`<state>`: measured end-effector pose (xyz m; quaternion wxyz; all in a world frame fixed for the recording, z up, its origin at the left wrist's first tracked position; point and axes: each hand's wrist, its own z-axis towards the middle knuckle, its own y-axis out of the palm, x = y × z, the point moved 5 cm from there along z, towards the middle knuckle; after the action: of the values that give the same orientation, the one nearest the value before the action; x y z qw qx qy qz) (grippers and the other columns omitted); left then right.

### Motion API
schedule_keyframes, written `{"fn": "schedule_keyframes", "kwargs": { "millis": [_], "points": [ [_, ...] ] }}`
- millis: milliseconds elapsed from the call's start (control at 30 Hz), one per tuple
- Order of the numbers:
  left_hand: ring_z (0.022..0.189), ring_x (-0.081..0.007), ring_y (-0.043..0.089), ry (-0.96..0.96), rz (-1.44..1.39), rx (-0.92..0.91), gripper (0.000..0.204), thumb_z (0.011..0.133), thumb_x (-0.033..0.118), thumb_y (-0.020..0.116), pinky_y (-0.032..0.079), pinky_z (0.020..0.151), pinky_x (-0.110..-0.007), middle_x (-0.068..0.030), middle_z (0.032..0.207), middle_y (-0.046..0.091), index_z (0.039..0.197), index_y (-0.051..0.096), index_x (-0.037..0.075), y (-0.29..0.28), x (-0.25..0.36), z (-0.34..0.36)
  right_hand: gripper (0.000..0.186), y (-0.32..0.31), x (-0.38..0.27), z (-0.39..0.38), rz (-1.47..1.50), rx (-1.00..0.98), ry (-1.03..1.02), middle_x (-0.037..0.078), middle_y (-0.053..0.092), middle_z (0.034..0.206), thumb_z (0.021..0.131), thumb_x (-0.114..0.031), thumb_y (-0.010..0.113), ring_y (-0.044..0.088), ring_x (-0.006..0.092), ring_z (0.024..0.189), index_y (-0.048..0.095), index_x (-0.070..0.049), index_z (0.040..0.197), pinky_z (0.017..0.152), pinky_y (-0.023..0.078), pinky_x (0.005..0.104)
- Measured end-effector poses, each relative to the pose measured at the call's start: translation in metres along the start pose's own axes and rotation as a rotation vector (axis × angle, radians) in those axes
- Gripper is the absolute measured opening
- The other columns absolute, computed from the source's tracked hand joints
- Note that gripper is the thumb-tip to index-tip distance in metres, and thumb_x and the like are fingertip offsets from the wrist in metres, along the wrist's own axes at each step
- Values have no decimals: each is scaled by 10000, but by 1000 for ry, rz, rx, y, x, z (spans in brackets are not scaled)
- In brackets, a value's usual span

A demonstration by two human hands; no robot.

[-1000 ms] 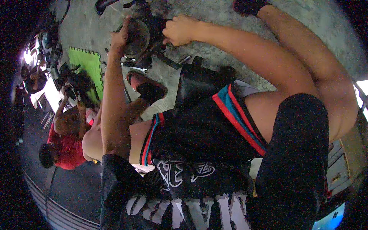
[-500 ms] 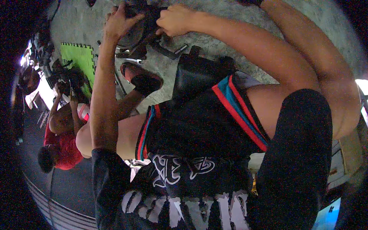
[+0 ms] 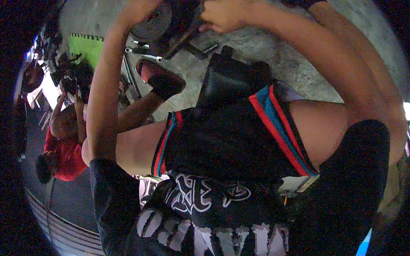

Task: Repair or clean mechanical components using a flathead screwdriver and other tools in a workshop.

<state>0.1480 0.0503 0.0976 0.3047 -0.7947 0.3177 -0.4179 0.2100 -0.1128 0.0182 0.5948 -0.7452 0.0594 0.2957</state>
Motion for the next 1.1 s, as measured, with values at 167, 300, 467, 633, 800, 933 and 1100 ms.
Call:
{"fn": "schedule_keyframes", "kwargs": {
  "millis": [167, 300, 467, 633, 800, 933, 1100],
  "points": [
    [1315, -371, 477, -45, -150, 83, 713, 906, 499, 670, 355, 1130, -451, -190, 1452, 455, 1381, 505, -6, -12, -50, -40, 305, 33, -52, 6, 151, -67, 130, 204, 627, 869, 972, -326, 549, 652, 414, 847, 674, -47, 961, 746, 533, 503],
    [1296, -375, 502, -47, 49, 313, 711, 879, 539, 666, 381, 1105, -427, -219, 1400, 512, 1371, 538, 42, 4, -80, -32, 346, 43, -63, 24, 224, -33, 210, 220, 621, 874, 977, -357, 548, 649, 425, 836, 666, -33, 1008, 745, 541, 497],
    [1238, -395, 530, 88, 103, 369, 633, 869, 528, 659, 416, 1043, -450, -195, 1310, 579, 1301, 595, 70, 4, -63, -24, 435, 20, -67, 30, 149, 42, 309, 231, 625, 884, 971, -456, 551, 653, 428, 849, 677, -40, 991, 763, 544, 493],
    [1168, -408, 564, 120, 71, 480, 562, 876, 496, 655, 441, 984, -475, -168, 1226, 615, 1267, 618, 93, 3, -61, -35, 453, 13, -77, 39, 137, 166, 300, 233, 627, 871, 966, -475, 557, 656, 430, 836, 674, -38, 954, 771, 547, 489],
    [1148, -402, 576, 74, 114, 543, 609, 847, 571, 644, 457, 954, -471, -165, 1219, 616, 1229, 646, 97, 5, -59, -40, 408, 8, -77, 53, 109, 5, 393, 225, 635, 873, 979, -427, 559, 654, 409, 866, 678, -39, 1025, 795, 538, 469],
    [1153, -393, 580, 49, 126, 528, 638, 827, 605, 641, 462, 956, -460, -164, 1226, 617, 1216, 656, 99, 6, -59, -37, 426, 6, -55, 38, 68, 181, 224, 214, 605, 749, 955, -378, 570, 611, 406, 721, 670, 14, 819, 676, 508, 510],
    [1162, -387, 583, 41, 88, 528, 633, 816, 590, 663, 464, 975, -450, -167, 1246, 628, 1204, 665, 91, 4, -65, -36, 397, -51, -29, 10, 17, -185, 297, 275, 614, 713, 958, -334, 573, 637, 408, 634, 678, 42, 885, 591, 502, 492]
  ]
}}
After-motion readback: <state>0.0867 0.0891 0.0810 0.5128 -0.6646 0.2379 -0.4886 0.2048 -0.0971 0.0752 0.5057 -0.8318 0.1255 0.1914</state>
